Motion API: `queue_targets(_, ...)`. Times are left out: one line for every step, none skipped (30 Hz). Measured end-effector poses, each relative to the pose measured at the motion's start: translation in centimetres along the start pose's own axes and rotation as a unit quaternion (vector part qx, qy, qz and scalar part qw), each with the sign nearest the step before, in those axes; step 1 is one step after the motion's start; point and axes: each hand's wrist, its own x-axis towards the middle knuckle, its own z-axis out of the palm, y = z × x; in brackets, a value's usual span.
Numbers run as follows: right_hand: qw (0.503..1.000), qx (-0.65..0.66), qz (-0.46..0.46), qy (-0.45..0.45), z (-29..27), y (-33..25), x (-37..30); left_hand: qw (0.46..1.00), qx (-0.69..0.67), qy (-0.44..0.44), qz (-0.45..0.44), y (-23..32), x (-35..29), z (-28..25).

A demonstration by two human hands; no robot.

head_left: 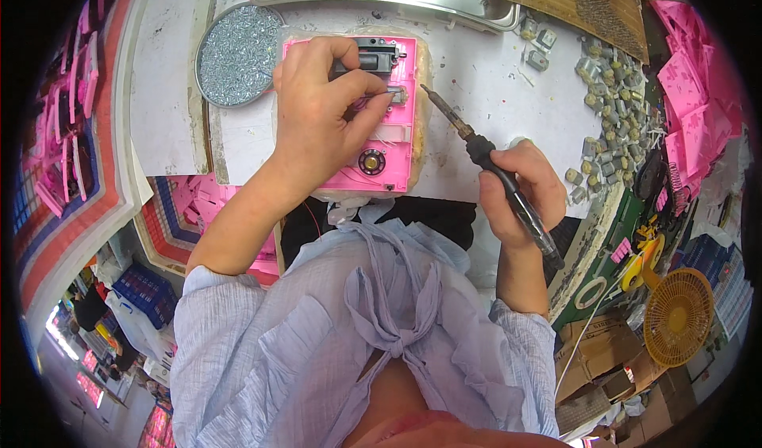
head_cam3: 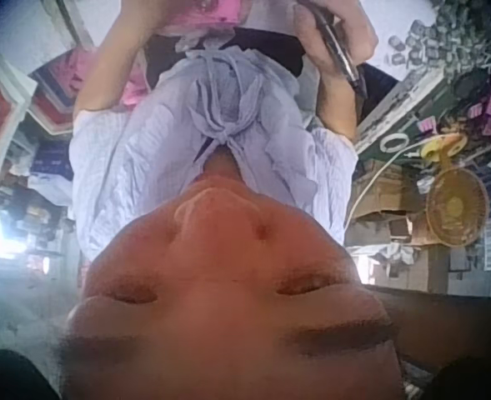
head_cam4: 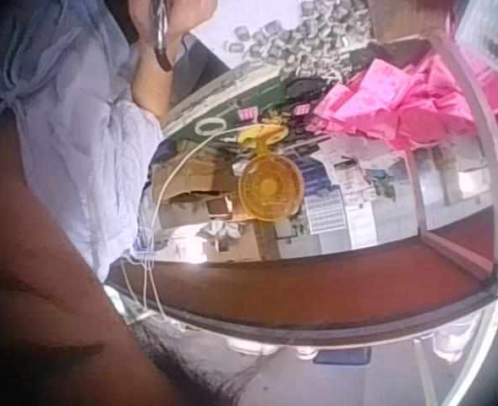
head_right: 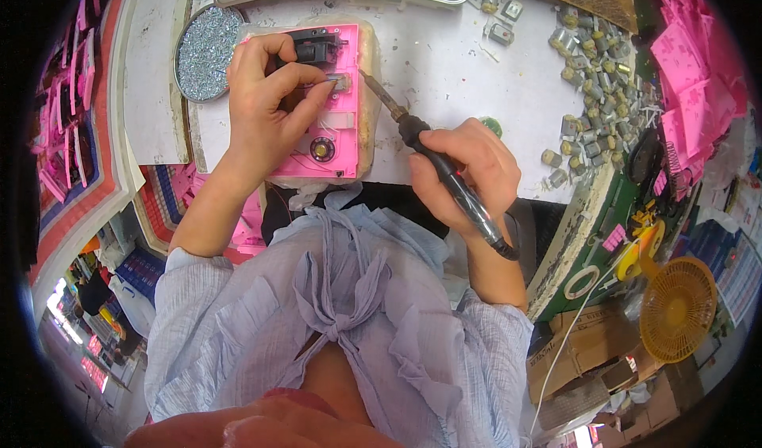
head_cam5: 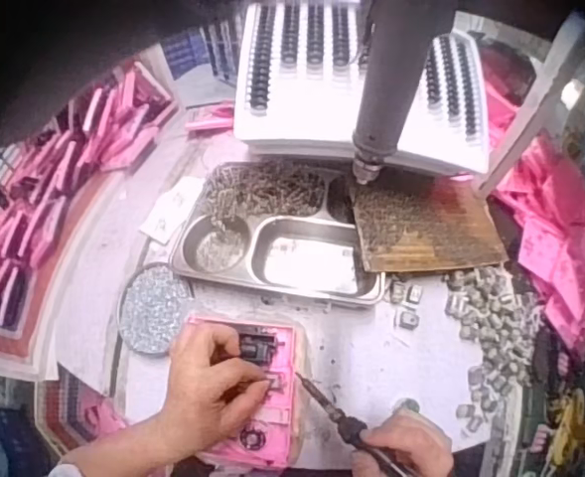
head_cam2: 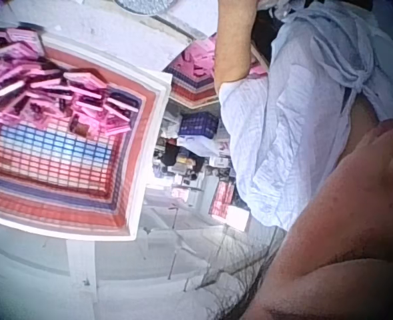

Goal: Soldering internal components and assembling the plastic housing of a toy.

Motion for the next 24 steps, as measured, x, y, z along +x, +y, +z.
queue_targets(1.000, -0.002, -0.002, 0.014, 0.08, 0.03, 0.08, 1.000, 0.002, 0.000, 0.002, 0.03, 0.02, -0.05)
queue_targets(1.000, -0.001, -0.003, 0.017, 0.06, 0.02, 0.06, 1.000, 0.003, 0.000, 0.004, 0.06, 0.03, -0.13)
queue_targets(1.000, -0.001, -0.004, 0.019, 0.05, 0.04, 0.02, 1.000, 0.004, 0.000, 0.006, 0.04, 0.04, -0.15)
queue_targets(1.000, -0.001, -0.006, 0.021, 0.05, 0.05, 0.00, 1.000, 0.004, 0.001, 0.006, 0.02, 0.02, -0.13)
queue_targets(1.000, -0.002, -0.005, 0.021, 0.02, 0.01, -0.02, 1.000, 0.004, 0.002, 0.007, -0.01, -0.03, -0.08)
queue_targets(1.000, -0.003, -0.004, 0.021, -0.01, -0.05, -0.01, 1.000, 0.004, 0.002, 0.007, -0.04, -0.04, -0.05)
queue_targets(1.000, -0.004, -0.004, 0.021, -0.04, -0.11, -0.01, 1.000, 0.004, 0.001, 0.006, -0.05, -0.06, -0.07)
queue_targets(1.000, -0.004, -0.006, 0.019, -0.06, -0.13, -0.03, 1.000, 0.005, 0.000, 0.005, -0.03, -0.09, -0.10)
queue_targets(1.000, -0.005, -0.007, 0.018, -0.10, -0.17, 0.00, 1.000, 0.005, -0.001, 0.005, 0.00, -0.07, -0.15)
queue_targets(1.000, -0.005, -0.009, 0.017, -0.14, -0.21, 0.03, 1.000, 0.007, 0.000, 0.007, 0.04, -0.05, -0.19)
queue_targets(1.000, -0.005, -0.006, 0.016, -0.19, -0.27, 0.04, 1.000, 0.009, 0.001, 0.009, 0.07, -0.03, -0.23)
queue_targets(1.000, -0.005, -0.001, 0.014, -0.22, -0.35, 0.02, 1.000, 0.012, 0.002, 0.010, 0.13, -0.04, -0.29)
queue_targets(1.000, -0.005, 0.003, 0.013, -0.24, -0.40, 0.02, 1.000, 0.016, -0.005, 0.009, 0.20, -0.05, -0.37)
queue_targets(1.000, -0.004, 0.004, 0.012, -0.23, -0.43, 0.06, 1.000, 0.020, -0.011, 0.008, 0.27, -0.08, -0.46)
queue_targets(1.000, -0.004, 0.006, 0.010, -0.21, -0.48, 0.07, 1.000, 0.024, -0.018, 0.007, 0.35, -0.11, -0.54)
queue_targets(1.000, -0.003, 0.009, 0.009, -0.19, -0.50, 0.08, 1.000, 0.024, -0.018, 0.007, 0.40, -0.10, -0.60)
queue_targets(1.000, -0.003, 0.006, 0.009, -0.14, -0.47, 0.08, 1.000, 0.024, -0.018, 0.007, 0.43, -0.06, -0.66)
queue_targets(1.000, -0.003, 0.004, 0.009, -0.05, -0.37, 0.03, 1.000, 0.024, -0.018, 0.007, 0.43, -0.08, -0.68)
queue_targets(1.000, -0.003, 0.001, 0.009, 0.01, -0.30, -0.01, 1.000, 0.018, -0.009, 0.010, 0.37, -0.09, -0.61)
queue_targets(1.000, -0.002, 0.004, 0.007, 0.03, -0.32, -0.01, 1.000, 0.013, 0.000, 0.014, 0.25, -0.09, -0.48)
queue_targets(1.000, -0.001, 0.008, 0.005, -0.01, -0.42, 0.04, 1.000, 0.006, 0.009, 0.017, 0.16, -0.05, -0.41)
queue_targets(1.000, -0.001, 0.011, 0.003, -0.03, -0.48, 0.08, 1.000, 0.006, 0.011, 0.019, 0.11, 0.00, -0.40)
queue_targets(1.000, -0.002, 0.011, 0.004, -0.03, -0.47, 0.10, 1.000, 0.006, 0.012, 0.022, 0.06, 0.05, -0.42)
queue_targets(1.000, -0.003, 0.011, 0.004, -0.05, -0.48, 0.07, 1.000, 0.005, 0.013, 0.025, 0.07, 0.08, -0.42)
